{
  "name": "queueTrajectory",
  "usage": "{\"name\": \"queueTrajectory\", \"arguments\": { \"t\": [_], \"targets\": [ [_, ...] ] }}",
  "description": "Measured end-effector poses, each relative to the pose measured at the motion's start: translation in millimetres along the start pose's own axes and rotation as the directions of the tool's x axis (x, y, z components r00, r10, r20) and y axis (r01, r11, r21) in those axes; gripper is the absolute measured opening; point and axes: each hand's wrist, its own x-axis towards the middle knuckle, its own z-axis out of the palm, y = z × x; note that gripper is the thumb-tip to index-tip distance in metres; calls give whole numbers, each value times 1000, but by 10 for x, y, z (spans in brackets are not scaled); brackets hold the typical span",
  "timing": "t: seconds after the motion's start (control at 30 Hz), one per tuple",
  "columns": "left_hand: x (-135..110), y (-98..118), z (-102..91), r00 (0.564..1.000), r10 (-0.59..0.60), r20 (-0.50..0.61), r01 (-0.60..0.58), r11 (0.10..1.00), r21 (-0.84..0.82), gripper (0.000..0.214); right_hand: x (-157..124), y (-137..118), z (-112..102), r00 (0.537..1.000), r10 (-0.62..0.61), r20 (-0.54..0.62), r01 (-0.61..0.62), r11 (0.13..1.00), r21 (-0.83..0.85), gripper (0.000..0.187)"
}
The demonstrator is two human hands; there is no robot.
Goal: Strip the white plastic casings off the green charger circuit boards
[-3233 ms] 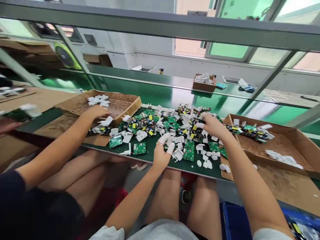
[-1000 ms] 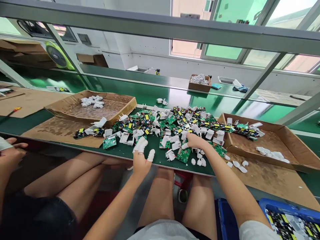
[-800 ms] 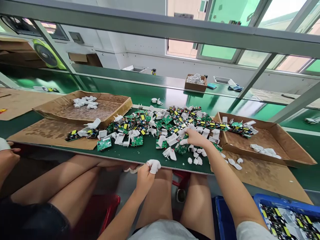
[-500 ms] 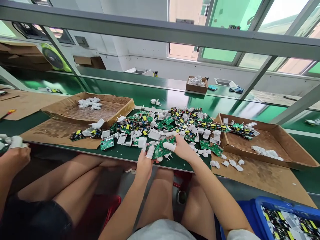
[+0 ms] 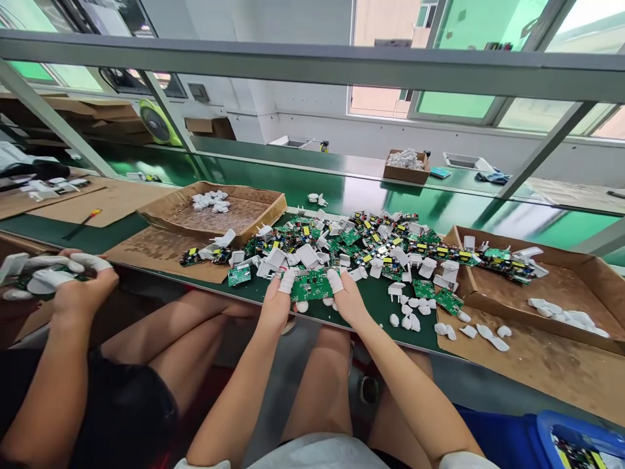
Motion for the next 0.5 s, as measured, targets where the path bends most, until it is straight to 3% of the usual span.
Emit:
{"name": "queueTrajectory", "arguments": {
  "t": [0.13,0.23,0.33,0.43,0.5],
  "targets": [
    [32,39,-1,991,-129,19,130,970,-206,42,54,111,174,997,70,21,-72,986,152,57],
    [67,38,-38,982,-189,14,188,960,-207,38,102,137,218,994,103,34,-107,980,165,55],
    [107,19,-100,993,-60,-101,70,993,98,29,170,122,211,998,48,-29,-52,988,-148,38],
    [163,15,-135,977,109,-182,-33,926,376,20,248,113,198,988,-78,-135,-17,807,-591,23],
    [227,42,-142,981,83,-176,-10,924,383,20,303,108,196,990,-83,-118,-9,777,-629,20]
  ]
}}
